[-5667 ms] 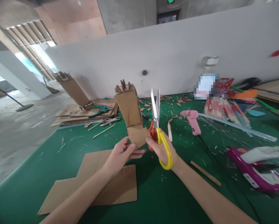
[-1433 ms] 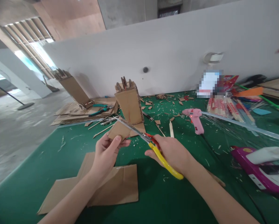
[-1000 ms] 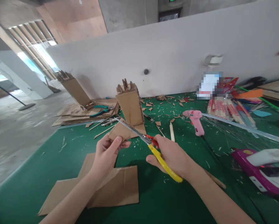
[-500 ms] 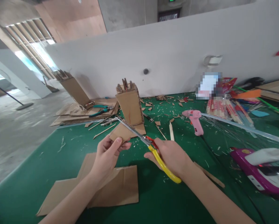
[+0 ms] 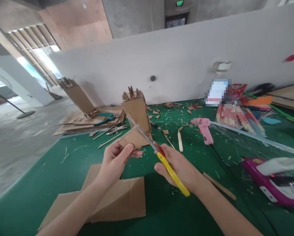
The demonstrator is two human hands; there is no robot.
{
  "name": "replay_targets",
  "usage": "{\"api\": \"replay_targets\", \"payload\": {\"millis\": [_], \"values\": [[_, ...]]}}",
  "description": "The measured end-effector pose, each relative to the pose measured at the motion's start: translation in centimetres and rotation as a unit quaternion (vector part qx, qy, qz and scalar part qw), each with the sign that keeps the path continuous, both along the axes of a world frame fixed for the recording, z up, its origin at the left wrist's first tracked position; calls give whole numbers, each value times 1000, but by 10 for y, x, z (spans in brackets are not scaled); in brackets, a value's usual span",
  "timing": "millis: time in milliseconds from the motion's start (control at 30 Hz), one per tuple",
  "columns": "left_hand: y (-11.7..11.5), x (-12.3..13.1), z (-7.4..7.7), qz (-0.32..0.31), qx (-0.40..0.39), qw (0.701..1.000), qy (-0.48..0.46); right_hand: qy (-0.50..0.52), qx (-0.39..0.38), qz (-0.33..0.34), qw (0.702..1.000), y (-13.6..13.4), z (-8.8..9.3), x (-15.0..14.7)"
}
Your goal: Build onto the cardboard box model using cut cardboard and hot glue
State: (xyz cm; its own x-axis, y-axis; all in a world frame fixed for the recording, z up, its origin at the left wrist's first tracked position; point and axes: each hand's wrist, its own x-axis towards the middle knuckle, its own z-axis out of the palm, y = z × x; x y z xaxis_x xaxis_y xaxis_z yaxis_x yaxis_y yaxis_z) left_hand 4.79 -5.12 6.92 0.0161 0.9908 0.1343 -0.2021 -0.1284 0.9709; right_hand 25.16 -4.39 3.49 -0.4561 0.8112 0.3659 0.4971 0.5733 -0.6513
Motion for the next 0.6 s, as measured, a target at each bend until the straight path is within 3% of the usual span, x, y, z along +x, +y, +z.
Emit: {"api": "replay_targets", "payload": {"millis": [133, 267, 433, 600], "values": [[24, 14, 23, -80, -4, 997, 8, 86, -69, -46, 993, 8, -7, 3], [58, 35, 43, -151, -14, 988, 26, 153, -69, -130, 977, 18, -13, 12], [85, 59, 50, -190, -31, 981, 33, 229, -77, -244, 939, 24, -13, 18], [88, 51, 54, -180, 4, 981, 78, 259, -109, -201, 938, 27, -11, 17]]}}
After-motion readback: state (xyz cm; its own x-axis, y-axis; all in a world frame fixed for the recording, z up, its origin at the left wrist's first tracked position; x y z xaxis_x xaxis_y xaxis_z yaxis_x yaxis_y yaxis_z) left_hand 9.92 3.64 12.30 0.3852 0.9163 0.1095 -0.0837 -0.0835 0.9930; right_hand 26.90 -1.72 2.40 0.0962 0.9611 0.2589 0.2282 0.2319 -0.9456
